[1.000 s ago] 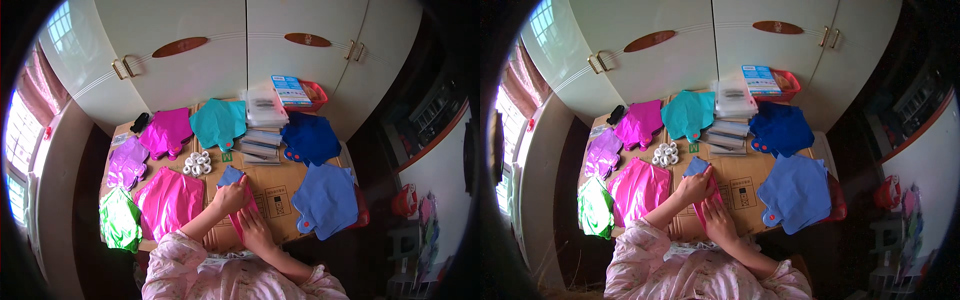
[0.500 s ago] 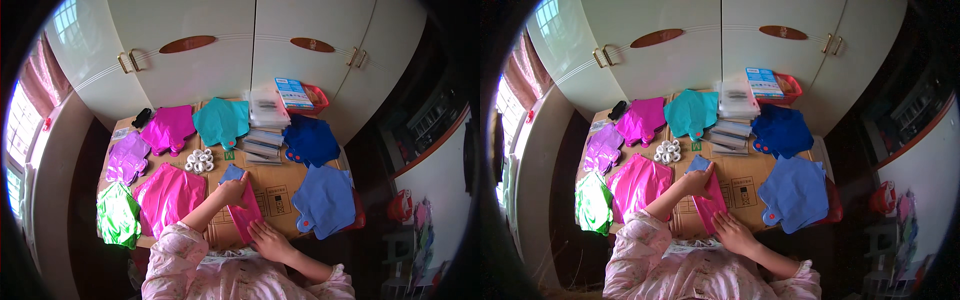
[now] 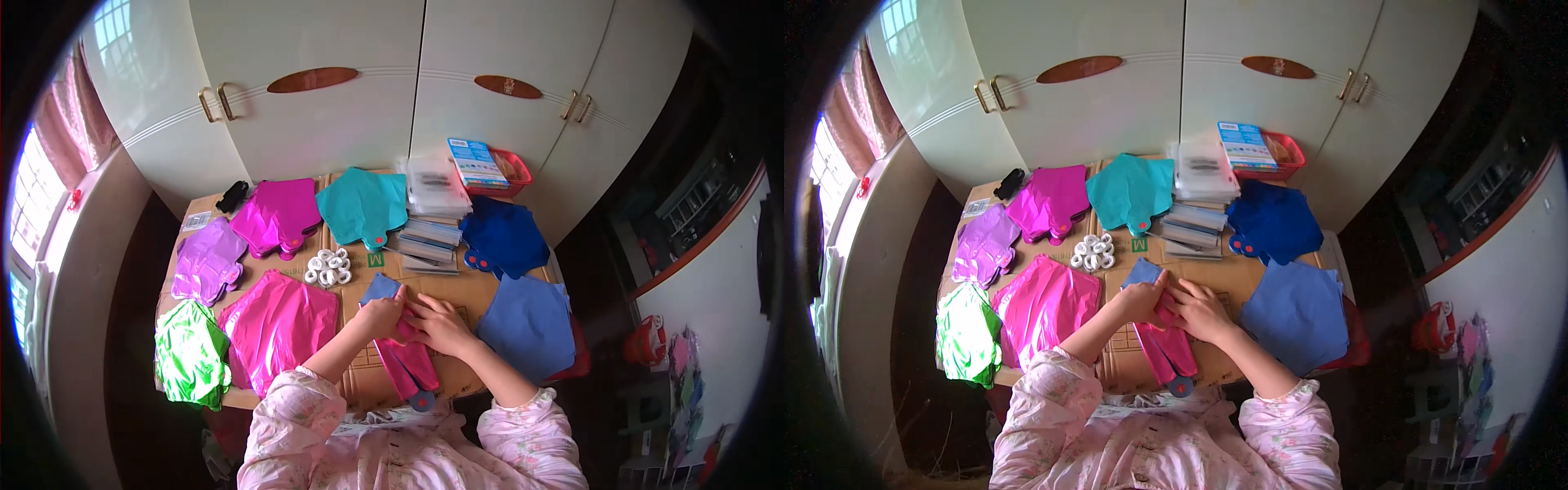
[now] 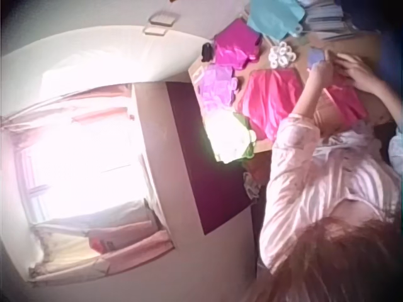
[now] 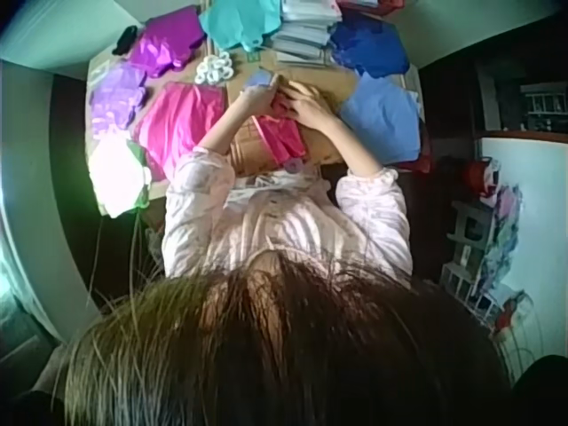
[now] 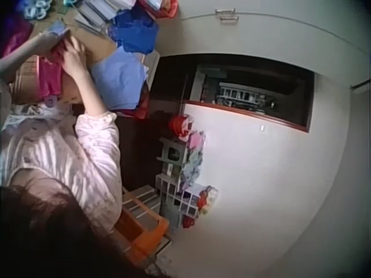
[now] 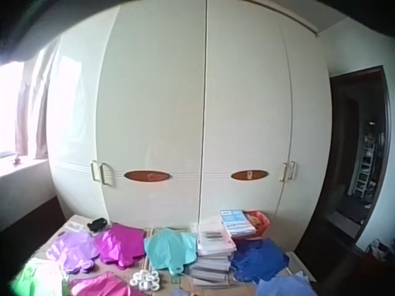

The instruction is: Folding small colorful cloth or plastic items and placing them onto paper backing cards for packaging.

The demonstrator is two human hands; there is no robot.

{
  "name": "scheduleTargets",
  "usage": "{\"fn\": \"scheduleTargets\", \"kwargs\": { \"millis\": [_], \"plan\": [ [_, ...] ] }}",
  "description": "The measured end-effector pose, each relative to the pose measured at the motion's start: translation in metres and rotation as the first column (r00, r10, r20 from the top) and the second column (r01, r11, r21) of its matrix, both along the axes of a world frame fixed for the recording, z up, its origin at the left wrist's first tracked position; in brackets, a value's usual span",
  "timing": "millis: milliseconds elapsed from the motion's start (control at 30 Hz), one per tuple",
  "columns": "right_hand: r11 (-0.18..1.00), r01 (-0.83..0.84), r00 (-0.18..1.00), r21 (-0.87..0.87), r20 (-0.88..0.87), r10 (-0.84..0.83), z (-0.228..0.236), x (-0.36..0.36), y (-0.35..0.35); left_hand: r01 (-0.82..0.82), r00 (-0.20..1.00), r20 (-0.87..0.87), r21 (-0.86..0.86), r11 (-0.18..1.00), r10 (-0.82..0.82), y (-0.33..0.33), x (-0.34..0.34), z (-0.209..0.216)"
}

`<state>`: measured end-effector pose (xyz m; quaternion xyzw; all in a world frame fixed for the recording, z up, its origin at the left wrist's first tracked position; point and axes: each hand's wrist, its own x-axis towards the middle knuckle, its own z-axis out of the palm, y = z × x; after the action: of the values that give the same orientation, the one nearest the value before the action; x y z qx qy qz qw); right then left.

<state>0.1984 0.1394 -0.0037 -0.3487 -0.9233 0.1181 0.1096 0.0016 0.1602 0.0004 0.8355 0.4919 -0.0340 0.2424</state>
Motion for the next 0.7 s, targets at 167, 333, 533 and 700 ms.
{"fn": "scheduleTargets", "kwargs": {
  "millis": [167,333,533,700],
  "plan": [
    [0.997,-0.032,0.977,-0.070,0.210,0.046,0.009,0.016,-0.017,-0.017,0.998,-0.059,-0.058,0.998,0.013,-0.001,0.001,0.006],
    [0.991,-0.112,0.951,-0.080,0.281,0.130,0.018,0.027,-0.043,-0.020,0.998,-0.063,-0.063,0.998,0.016,-0.003,0.001,0.008],
    [0.980,-0.182,0.939,-0.079,0.283,0.197,0.025,0.037,-0.062,-0.025,0.998,-0.057,-0.068,0.997,0.021,-0.002,0.001,0.008],
    [0.988,-0.149,0.988,0.029,0.053,0.147,0.020,0.023,-0.078,-0.030,0.998,-0.058,-0.052,0.998,0.027,-0.003,0.000,0.005]
  ]
}}
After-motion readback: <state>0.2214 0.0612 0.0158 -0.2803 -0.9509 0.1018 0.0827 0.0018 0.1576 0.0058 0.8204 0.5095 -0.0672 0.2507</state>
